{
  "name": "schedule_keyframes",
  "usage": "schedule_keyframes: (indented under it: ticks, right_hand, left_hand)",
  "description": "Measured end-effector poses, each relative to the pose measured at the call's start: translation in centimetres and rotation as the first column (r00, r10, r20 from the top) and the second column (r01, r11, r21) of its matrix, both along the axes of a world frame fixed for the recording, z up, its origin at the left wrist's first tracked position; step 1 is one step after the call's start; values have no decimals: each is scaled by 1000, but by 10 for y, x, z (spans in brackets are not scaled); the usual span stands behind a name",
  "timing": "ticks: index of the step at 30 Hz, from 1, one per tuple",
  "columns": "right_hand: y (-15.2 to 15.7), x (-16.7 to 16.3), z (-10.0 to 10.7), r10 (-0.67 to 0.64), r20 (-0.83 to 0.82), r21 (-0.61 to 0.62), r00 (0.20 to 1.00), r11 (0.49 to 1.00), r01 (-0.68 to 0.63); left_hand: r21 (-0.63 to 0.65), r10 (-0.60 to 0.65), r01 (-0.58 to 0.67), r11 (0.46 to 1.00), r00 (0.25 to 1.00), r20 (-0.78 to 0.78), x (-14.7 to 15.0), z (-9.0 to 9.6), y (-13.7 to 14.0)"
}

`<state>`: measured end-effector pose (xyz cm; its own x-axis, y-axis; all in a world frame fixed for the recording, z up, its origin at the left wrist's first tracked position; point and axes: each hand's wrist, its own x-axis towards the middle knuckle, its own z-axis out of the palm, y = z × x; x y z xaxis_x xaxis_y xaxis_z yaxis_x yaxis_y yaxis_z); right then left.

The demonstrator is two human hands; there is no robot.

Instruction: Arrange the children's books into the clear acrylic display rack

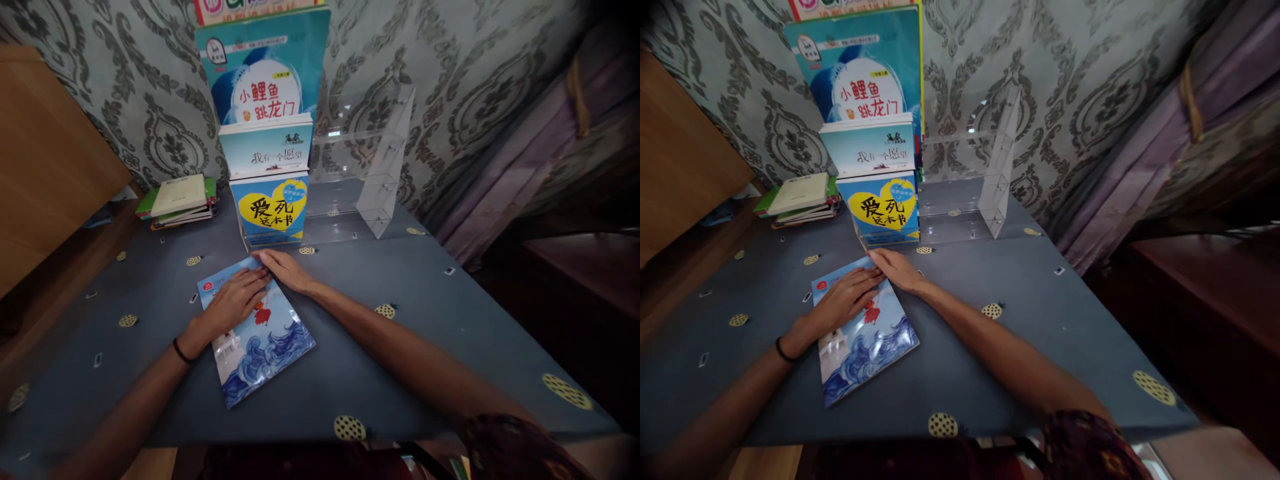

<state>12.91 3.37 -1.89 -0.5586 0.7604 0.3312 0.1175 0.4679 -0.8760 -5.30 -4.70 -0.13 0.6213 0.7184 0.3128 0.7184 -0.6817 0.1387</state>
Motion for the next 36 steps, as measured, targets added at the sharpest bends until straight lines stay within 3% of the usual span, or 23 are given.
schedule_keyframes:
  ticks: [23,36]
  right_hand:
    - [-1,3,7,19,50,32,999,999,-20]
    - [-2,4,9,18,46,60,999,998,-21]
  left_hand:
    - [-56,-269,266,962,962,-43,35,12,-47]
    - [-131,-367,355,926,927,-74,43,17,-53]
